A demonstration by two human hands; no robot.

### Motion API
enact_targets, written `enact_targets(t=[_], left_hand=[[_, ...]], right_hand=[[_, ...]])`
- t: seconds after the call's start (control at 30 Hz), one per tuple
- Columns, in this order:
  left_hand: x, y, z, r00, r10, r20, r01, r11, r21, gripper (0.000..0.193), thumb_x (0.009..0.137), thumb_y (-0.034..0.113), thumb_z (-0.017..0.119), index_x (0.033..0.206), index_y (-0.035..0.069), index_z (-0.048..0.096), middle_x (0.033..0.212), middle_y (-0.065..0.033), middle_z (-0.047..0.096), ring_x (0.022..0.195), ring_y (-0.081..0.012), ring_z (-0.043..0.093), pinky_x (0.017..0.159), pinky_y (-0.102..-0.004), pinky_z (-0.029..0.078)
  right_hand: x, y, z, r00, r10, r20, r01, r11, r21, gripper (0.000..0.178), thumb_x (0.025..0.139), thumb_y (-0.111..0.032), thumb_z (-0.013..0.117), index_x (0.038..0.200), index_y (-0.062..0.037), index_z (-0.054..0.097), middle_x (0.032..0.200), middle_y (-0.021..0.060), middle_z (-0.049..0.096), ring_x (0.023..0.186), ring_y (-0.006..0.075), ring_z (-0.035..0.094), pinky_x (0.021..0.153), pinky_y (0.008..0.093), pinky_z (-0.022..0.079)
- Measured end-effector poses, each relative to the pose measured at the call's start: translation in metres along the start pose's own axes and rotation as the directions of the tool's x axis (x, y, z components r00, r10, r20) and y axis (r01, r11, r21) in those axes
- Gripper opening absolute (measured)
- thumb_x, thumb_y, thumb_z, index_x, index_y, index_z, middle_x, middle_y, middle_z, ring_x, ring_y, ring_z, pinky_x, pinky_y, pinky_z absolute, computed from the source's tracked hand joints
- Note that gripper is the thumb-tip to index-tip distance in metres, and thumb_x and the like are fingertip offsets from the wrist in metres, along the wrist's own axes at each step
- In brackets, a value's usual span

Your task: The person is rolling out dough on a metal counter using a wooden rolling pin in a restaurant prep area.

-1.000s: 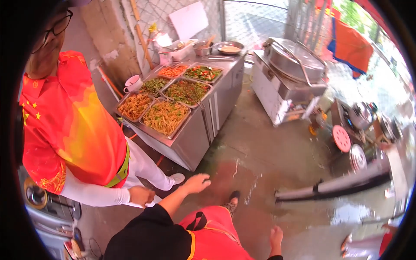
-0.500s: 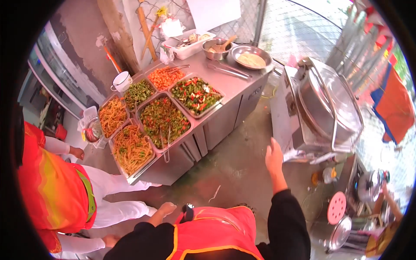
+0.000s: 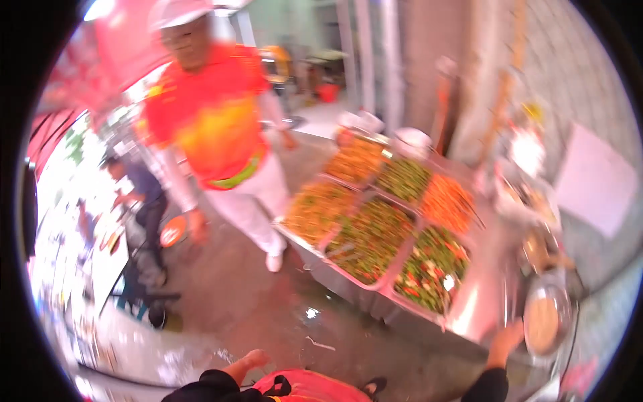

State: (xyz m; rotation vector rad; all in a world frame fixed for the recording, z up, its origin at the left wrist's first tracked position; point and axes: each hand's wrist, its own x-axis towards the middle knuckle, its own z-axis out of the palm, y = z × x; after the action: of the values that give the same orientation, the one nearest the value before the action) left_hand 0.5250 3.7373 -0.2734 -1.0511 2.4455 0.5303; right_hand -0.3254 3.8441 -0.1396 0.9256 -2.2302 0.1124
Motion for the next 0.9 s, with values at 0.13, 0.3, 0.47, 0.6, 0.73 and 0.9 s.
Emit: enact_targets(t=[0.13, 0.3, 0.47, 0.6, 0.73, 0.9], left_hand=[[-0.028, 0.098, 0.002, 0.993, 0.048, 0.103, -0.038, 0.995, -0.093, 0.027, 0.091, 0.024, 0.046, 0.097, 0.008, 0.066, 0.101, -0.0123, 0.066, 0.096, -0.0323, 0.062, 0.083, -0.0452, 0.05], [0.026, 0.206, -0.02, 0.9, 0.385, -0.204, -0.409, 0.907, -0.095, 0.028, 0.091, 0.027, 0.046, 0.103, 0.006, 0.06, 0.107, -0.0159, 0.06, 0.099, -0.0338, 0.06, 0.08, -0.0464, 0.05], [-0.021, 0.39, -0.102, 0.829, 0.494, -0.264, -0.56, 0.744, -0.365, 0.034, 0.092, 0.028, 0.047, 0.112, 0.002, 0.056, 0.114, -0.0215, 0.059, 0.106, -0.0389, 0.056, 0.091, -0.0461, 0.045], [-0.105, 0.512, -0.093, 0.479, 0.846, -0.234, -0.865, 0.411, -0.287, 0.036, 0.091, 0.022, 0.053, 0.121, 0.003, 0.056, 0.123, -0.0159, 0.058, 0.117, -0.0326, 0.052, 0.099, -0.0397, 0.043], [-0.189, 0.604, -0.028, 0.046, 0.986, -0.16, -0.997, 0.037, -0.061, 0.042, 0.088, 0.017, 0.058, 0.125, 0.0, 0.052, 0.128, -0.0164, 0.055, 0.121, -0.0313, 0.051, 0.102, -0.0389, 0.041], [-0.217, 0.695, 0.085, 0.144, 0.99, 0.006, -0.88, 0.125, 0.458, 0.051, 0.088, 0.017, 0.044, 0.133, -0.006, 0.041, 0.132, -0.0257, 0.047, 0.124, -0.0338, 0.045, 0.107, -0.0433, 0.033]], right_hand=[[-0.003, -0.065, -0.112, 0.936, 0.071, 0.345, -0.171, 0.948, 0.269, 0.017, 0.085, -0.012, 0.055, 0.09, 0.0032, 0.06, 0.108, 0.0221, 0.049, 0.099, 0.0402, 0.05, 0.086, 0.0504, 0.044], [-0.138, -0.023, -0.274, 0.96, 0.007, 0.279, -0.221, 0.63, 0.744, 0.013, 0.084, -0.005, 0.055, 0.09, 0.0049, 0.049, 0.122, 0.0256, 0.046, 0.106, 0.0396, 0.051, 0.089, 0.0442, 0.042], [-0.265, 0.06, -0.512, 0.962, 0.258, -0.093, -0.187, 0.865, 0.466, 0.006, 0.087, 0.002, 0.053, 0.084, 0.0017, 0.047, 0.126, 0.0249, 0.047, 0.107, 0.0274, 0.051, 0.089, 0.0354, 0.041], [-0.386, 0.148, -0.607, 0.505, 0.751, -0.425, -0.503, 0.656, 0.563, 0.036, 0.092, -0.001, 0.05, 0.127, 0.0018, 0.041, 0.125, 0.0192, 0.05, 0.089, 0.0158, 0.052, 0.076, 0.028, 0.044], [-0.497, 0.189, -0.705, -0.014, 1.0, -0.027, -0.73, 0.009, 0.683, 0.045, 0.092, -0.006, 0.052, 0.134, 0.0027, 0.038, 0.09, 0.0069, 0.054, 0.06, 0.0062, 0.044, 0.049, 0.0201, 0.035], [-0.653, 0.181, -0.719, -0.319, 0.943, 0.091, -0.742, -0.308, 0.595, 0.049, 0.089, -0.02, 0.063, 0.129, 0.0033, 0.046, 0.115, 0.0271, 0.056, 0.105, 0.0377, 0.057, 0.088, 0.0449, 0.047]])
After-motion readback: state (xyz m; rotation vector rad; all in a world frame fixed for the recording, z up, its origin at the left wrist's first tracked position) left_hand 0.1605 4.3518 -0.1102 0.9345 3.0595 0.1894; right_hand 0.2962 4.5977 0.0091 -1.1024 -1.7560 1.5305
